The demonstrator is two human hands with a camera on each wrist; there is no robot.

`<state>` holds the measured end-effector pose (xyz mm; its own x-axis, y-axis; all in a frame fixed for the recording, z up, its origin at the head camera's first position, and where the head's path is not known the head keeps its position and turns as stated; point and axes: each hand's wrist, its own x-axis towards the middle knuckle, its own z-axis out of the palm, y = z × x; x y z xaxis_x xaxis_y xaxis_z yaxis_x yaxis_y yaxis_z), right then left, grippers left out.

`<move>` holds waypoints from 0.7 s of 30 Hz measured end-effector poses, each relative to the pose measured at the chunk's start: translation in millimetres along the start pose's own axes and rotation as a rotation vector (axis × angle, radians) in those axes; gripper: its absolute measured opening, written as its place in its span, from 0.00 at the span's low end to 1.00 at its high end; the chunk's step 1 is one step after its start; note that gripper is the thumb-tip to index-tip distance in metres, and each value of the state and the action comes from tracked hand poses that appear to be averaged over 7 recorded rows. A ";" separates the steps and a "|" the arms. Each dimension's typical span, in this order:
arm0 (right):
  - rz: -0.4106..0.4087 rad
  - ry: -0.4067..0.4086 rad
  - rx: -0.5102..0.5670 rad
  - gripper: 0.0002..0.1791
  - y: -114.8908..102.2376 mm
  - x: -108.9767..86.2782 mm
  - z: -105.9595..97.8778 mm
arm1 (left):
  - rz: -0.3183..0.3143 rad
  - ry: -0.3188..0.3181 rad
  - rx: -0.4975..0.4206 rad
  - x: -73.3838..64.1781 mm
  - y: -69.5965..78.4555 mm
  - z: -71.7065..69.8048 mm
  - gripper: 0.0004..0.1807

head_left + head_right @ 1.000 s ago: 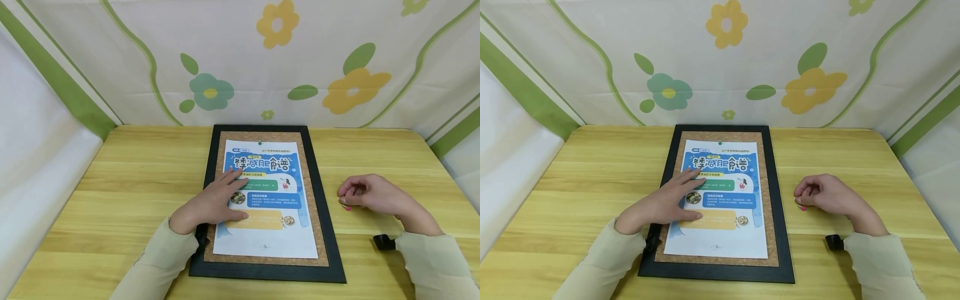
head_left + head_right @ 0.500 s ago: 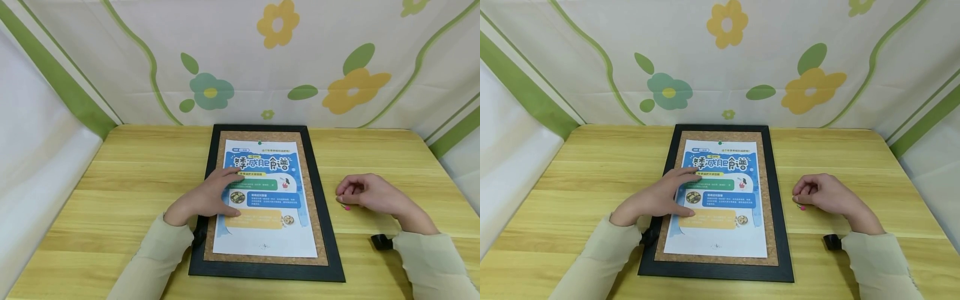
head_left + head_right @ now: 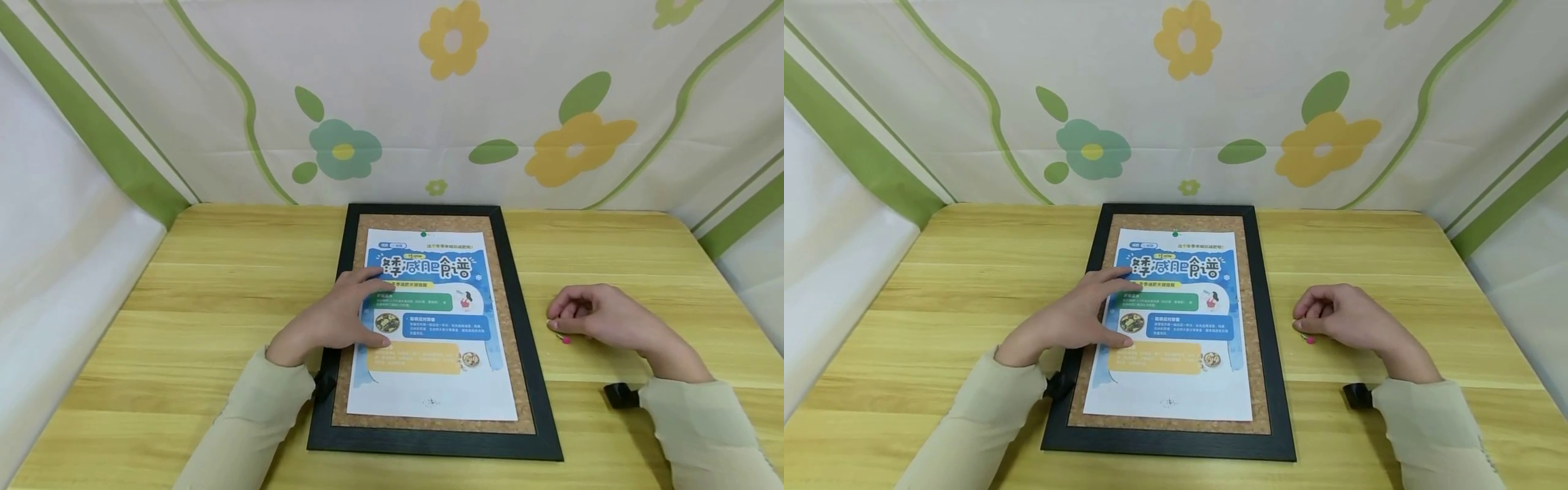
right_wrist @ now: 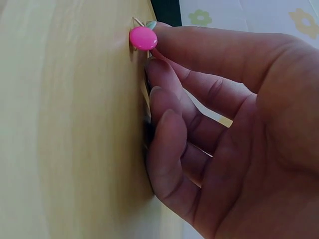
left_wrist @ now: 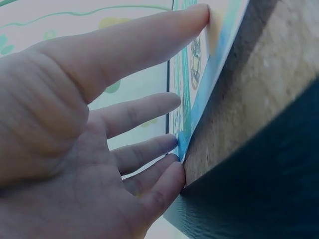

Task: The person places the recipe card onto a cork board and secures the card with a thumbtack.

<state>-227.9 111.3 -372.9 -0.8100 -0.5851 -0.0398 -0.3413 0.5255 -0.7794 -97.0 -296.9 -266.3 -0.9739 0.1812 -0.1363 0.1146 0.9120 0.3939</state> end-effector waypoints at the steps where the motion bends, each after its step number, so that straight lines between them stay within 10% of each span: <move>1: 0.001 0.000 -0.001 0.10 -0.2 0.0 0.1 | 0.000 0.000 0.001 0.1 -0.1 0.1 0.44; 21: 0.057 0.051 0.000 0.11 -4.4 2.0 3.4 | -0.039 0.033 -0.015 0.2 3.4 2.4 0.43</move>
<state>-226.5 105.7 -371.7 -0.8514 -0.5219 -0.0527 -0.2937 0.5575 -0.7765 -96.3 -292.9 -267.2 -0.9837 0.1329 -0.1216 0.0736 0.9127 0.4021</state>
